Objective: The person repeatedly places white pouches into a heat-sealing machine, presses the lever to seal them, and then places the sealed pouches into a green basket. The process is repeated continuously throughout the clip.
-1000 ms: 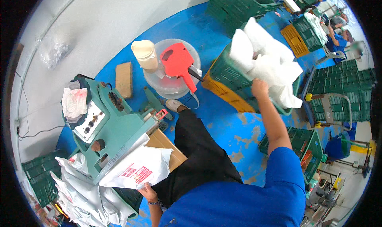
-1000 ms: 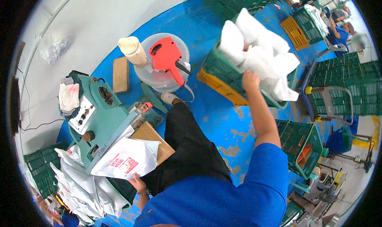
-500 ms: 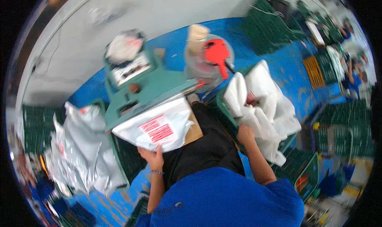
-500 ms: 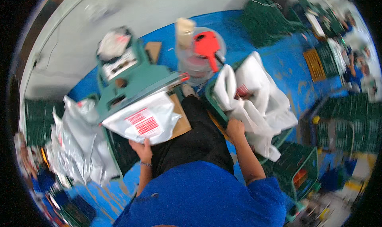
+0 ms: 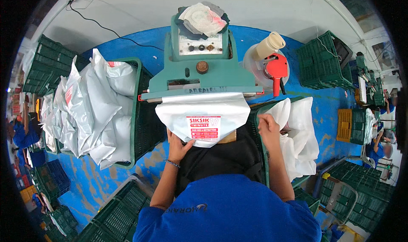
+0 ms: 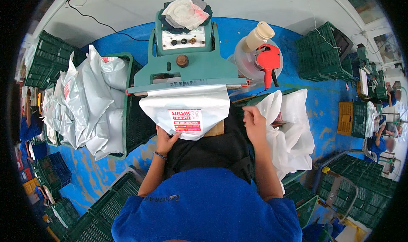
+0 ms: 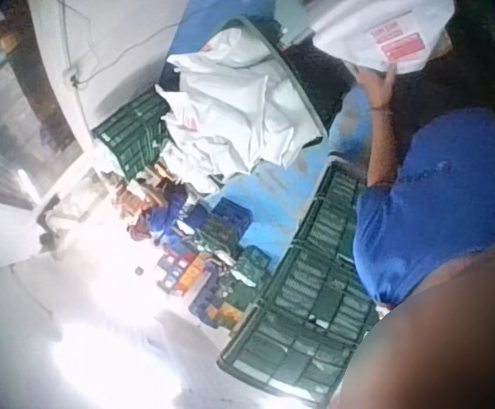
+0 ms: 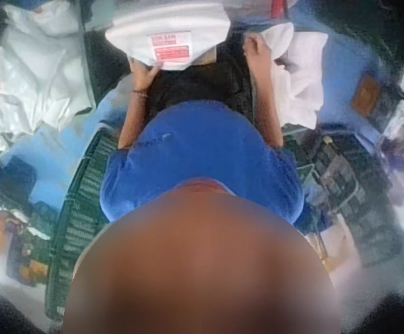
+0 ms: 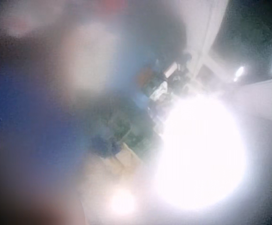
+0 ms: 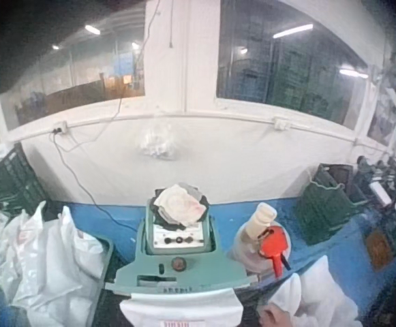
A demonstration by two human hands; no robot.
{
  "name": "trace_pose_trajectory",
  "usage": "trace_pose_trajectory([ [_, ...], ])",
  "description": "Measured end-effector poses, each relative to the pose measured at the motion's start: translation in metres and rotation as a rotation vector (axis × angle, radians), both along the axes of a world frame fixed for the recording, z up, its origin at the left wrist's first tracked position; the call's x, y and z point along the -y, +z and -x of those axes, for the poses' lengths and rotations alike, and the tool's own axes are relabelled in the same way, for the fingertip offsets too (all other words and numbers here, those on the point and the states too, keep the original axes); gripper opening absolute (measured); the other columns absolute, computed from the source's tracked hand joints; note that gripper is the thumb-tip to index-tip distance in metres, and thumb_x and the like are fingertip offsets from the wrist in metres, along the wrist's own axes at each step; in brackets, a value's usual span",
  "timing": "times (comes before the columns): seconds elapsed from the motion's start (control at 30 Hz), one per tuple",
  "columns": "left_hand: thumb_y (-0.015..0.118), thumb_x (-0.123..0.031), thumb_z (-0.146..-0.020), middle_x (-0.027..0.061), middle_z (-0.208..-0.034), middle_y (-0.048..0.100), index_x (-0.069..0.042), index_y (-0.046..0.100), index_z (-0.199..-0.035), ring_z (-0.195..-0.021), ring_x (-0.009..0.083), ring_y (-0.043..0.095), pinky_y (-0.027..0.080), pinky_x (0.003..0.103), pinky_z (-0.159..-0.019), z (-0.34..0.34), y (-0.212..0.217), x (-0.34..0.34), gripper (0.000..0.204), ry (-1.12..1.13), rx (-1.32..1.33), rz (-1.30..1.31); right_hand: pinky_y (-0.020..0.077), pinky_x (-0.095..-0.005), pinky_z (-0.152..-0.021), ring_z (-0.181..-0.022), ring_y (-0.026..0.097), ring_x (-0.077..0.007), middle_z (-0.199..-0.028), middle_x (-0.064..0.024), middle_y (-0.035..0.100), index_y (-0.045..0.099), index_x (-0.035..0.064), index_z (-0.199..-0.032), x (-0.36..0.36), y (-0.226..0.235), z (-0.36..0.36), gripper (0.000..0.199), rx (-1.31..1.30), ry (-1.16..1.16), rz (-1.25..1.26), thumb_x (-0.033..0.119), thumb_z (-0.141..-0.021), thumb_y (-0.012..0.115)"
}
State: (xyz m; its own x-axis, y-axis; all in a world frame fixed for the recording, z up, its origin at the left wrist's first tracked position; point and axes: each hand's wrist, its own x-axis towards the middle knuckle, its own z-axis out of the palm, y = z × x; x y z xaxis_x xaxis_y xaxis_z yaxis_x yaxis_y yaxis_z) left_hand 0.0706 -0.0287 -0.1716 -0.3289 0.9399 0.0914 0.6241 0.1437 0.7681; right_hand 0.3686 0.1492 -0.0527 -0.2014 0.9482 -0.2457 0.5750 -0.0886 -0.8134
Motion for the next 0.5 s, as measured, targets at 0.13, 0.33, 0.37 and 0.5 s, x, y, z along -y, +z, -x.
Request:
trace_pose_trajectory([
  [0.13, 0.075, -0.040, -0.070, 0.0195, -0.123, 0.051, 0.000, 0.050, -0.123, -0.123, 0.0394, 0.038, 0.018, 0.050, -0.109, -0.002, -0.002, 0.001, 0.070, -0.004, -0.086, 0.000, 0.0437, -0.0254, -0.052, -0.056, 0.049, -0.0098, -0.071, -0.0041, 0.055, 0.056, 0.0050, -0.113, -0.004, -0.007, 0.039, 0.026, -0.231, -0.054, 0.009, 0.004, -0.087, 0.052],
  [0.33, 0.076, -0.040, -0.071, 0.0174, -0.125, 0.051, 0.000, 0.048, -0.124, -0.122, 0.0343, 0.041, 0.025, 0.046, -0.105, -0.013, 0.012, -0.004, 0.073, 0.082, -0.062, -0.105, 0.0443, -0.0261, -0.053, -0.056, 0.051, -0.0114, -0.071, -0.0053, 0.055, 0.053, 0.0044, -0.117, -0.002, -0.018, 0.043, 0.030, -0.310, -0.083, -0.033, 0.005, -0.087, 0.053],
  [0.37, 0.076, -0.039, -0.071, 0.0173, -0.125, 0.051, 0.000, 0.048, -0.124, -0.122, 0.0343, 0.041, 0.025, 0.045, -0.105, -0.015, 0.015, -0.004, 0.072, 0.093, -0.038, -0.107, 0.0445, -0.0262, -0.053, -0.056, 0.051, -0.0116, -0.071, -0.0056, 0.056, 0.052, 0.0043, -0.117, -0.002, -0.019, 0.041, 0.031, -0.324, -0.100, -0.021, 0.005, -0.086, 0.054],
  [0.5, 0.076, -0.038, -0.071, 0.0173, -0.125, 0.051, 0.000, 0.049, -0.123, -0.123, 0.0343, 0.041, 0.025, 0.043, -0.105, -0.017, 0.026, -0.004, 0.070, 0.100, -0.038, -0.157, 0.0445, -0.0297, -0.055, -0.056, 0.053, -0.0160, -0.070, -0.0094, 0.055, 0.049, 0.0107, -0.127, -0.008, -0.019, 0.037, 0.042, -0.318, 0.000, -0.143, 0.004, -0.086, 0.053],
])
